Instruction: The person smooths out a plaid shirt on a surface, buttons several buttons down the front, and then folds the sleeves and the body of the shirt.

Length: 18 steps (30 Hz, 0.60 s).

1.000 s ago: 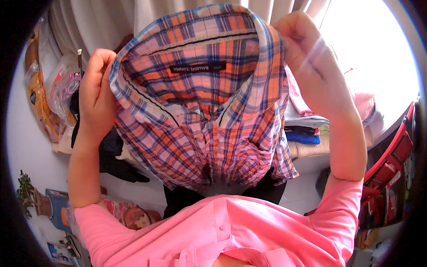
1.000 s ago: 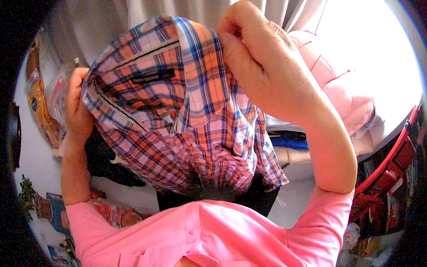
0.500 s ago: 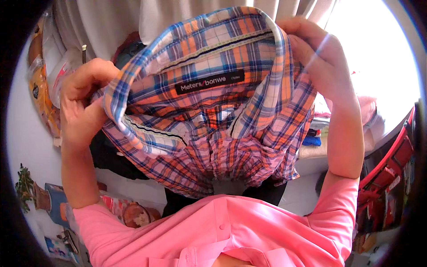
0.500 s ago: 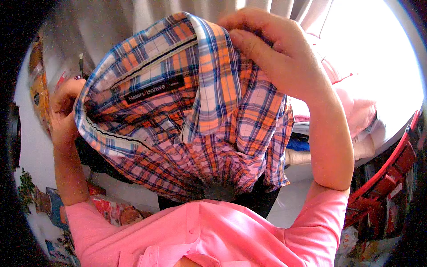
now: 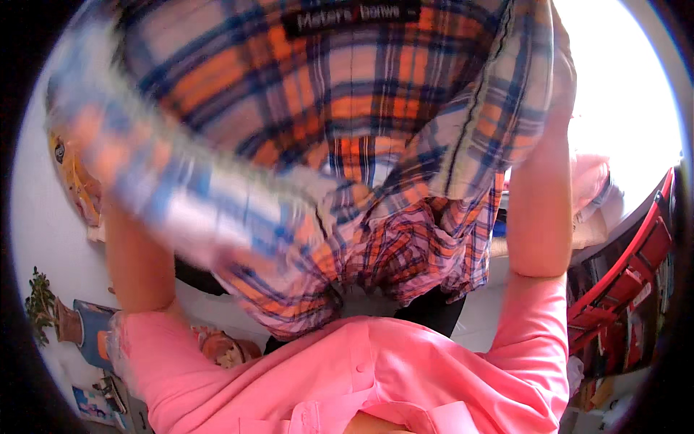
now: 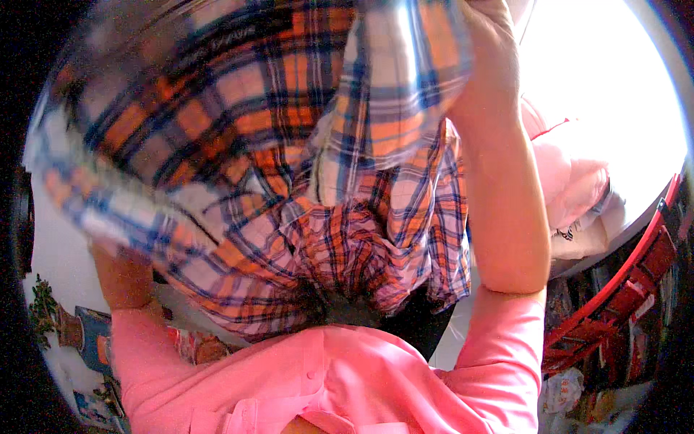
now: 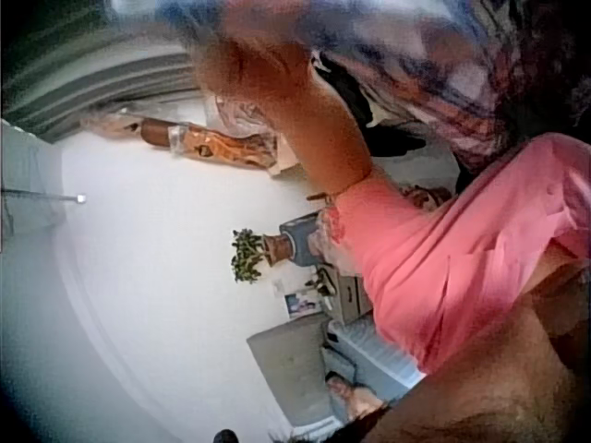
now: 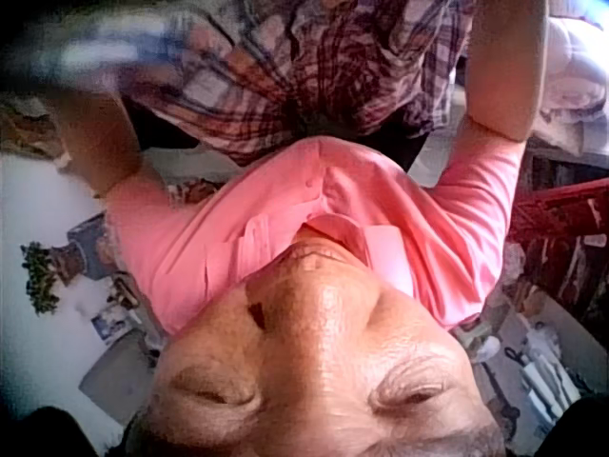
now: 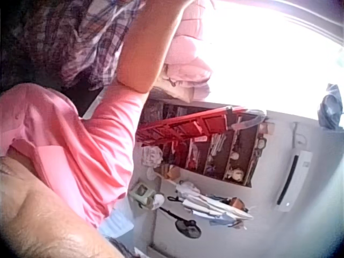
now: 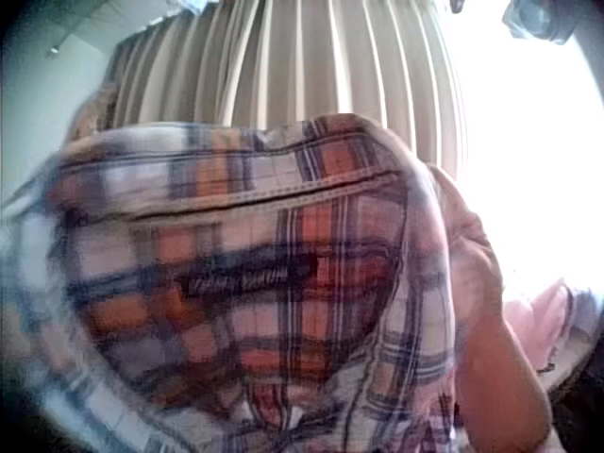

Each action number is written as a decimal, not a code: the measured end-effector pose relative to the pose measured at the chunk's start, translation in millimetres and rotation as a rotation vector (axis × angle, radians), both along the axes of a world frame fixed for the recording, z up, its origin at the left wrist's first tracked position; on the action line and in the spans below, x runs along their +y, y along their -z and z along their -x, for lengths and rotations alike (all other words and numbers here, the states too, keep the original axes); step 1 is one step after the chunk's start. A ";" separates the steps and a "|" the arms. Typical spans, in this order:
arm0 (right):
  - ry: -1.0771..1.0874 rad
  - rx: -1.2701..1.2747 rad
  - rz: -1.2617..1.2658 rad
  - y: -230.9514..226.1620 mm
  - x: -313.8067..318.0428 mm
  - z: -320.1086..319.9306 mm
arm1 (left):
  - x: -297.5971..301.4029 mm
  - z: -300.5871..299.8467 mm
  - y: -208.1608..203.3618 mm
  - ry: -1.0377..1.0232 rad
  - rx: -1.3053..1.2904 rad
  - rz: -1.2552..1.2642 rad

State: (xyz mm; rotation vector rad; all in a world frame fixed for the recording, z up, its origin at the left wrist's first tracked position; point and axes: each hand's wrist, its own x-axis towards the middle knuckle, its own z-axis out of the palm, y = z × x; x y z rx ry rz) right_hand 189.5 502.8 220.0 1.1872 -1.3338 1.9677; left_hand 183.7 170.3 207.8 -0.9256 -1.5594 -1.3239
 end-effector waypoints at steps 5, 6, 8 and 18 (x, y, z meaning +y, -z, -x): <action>0.194 0.028 -0.026 -5.1 -17.4 0.0 | 51.7 20.6 -17.9 0.302 -0.248 -0.028; 0.210 0.023 -0.032 -4.8 -18.1 -2.2 | 62.7 21.9 -17.6 0.356 -0.295 -0.024; 0.213 0.025 -0.031 -7.7 -20.7 -3.9 | 75.9 24.3 -17.5 0.440 -0.382 -0.019; 1.369 0.853 -0.481 -38.1 -1.9 8.5 | 86.9 6.2 -9.3 0.682 -0.570 0.024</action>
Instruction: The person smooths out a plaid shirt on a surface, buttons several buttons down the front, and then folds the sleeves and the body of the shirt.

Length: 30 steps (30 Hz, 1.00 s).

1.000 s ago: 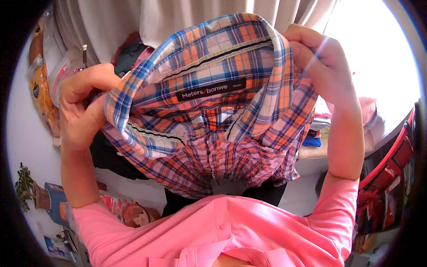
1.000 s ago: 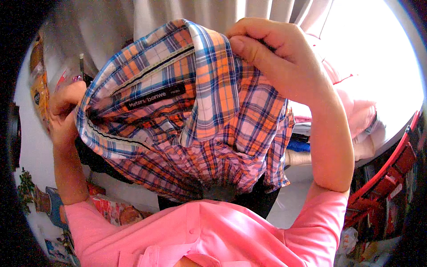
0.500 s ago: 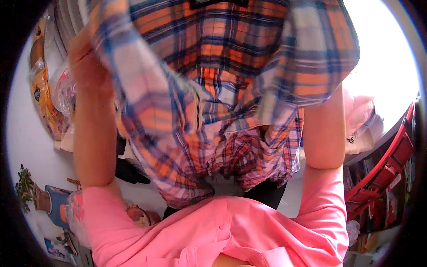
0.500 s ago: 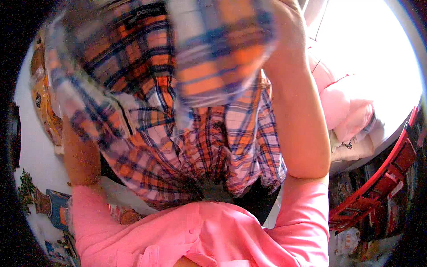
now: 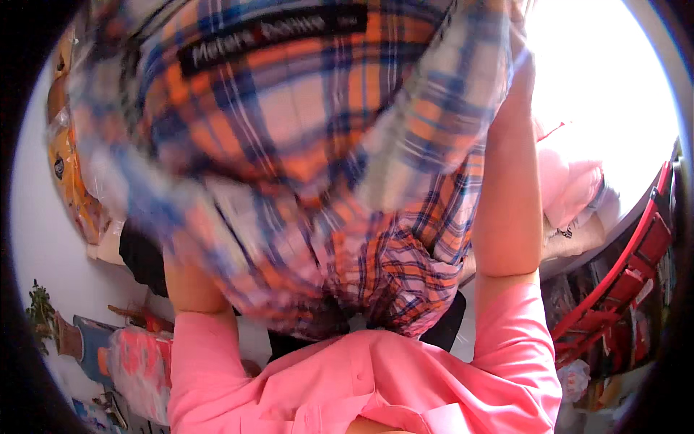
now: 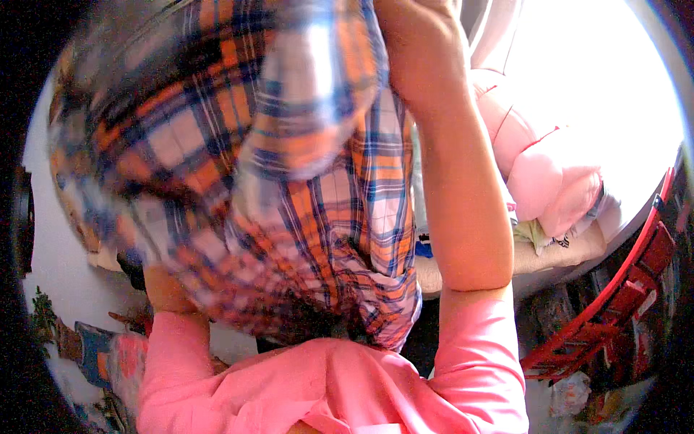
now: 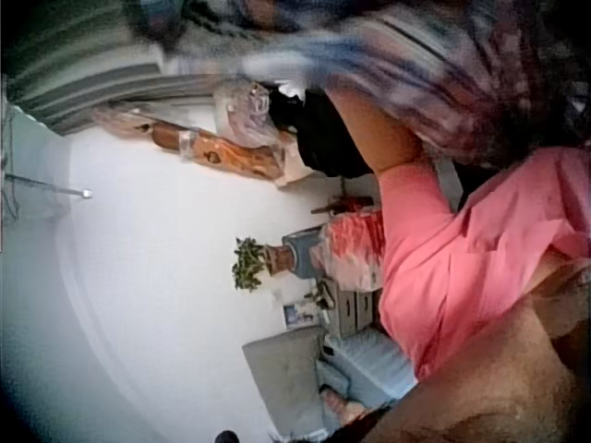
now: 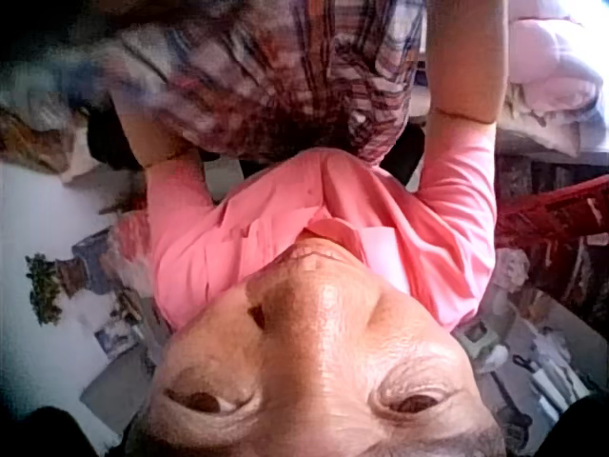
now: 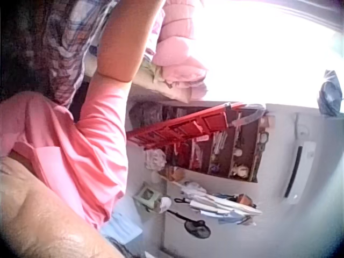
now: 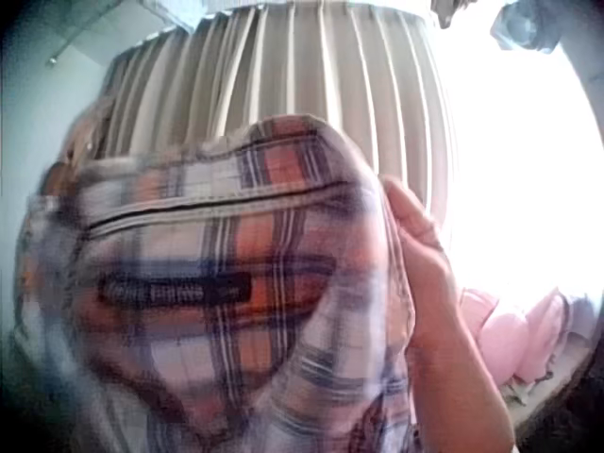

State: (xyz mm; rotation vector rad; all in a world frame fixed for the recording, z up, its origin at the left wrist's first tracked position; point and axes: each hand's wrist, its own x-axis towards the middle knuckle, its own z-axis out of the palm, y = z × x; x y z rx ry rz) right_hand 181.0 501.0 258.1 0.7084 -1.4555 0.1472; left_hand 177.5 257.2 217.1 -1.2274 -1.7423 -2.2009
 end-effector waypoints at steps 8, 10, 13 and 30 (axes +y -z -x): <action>-0.719 -0.662 0.439 39.6 -37.7 -3.9 | 27.0 -5.7 1.5 0.223 -0.194 -0.016; -0.779 -0.706 0.481 36.3 -42.3 -5.5 | 31.7 -6.9 2.1 0.287 -0.245 -0.036; -0.915 -0.781 0.559 27.4 -45.1 -1.1 | 34.7 -8.7 -0.4 0.372 -0.314 -0.061; -0.431 -0.755 0.096 42.3 -69.1 -87.1 | 29.0 47.3 -49.0 -0.174 -0.055 -0.027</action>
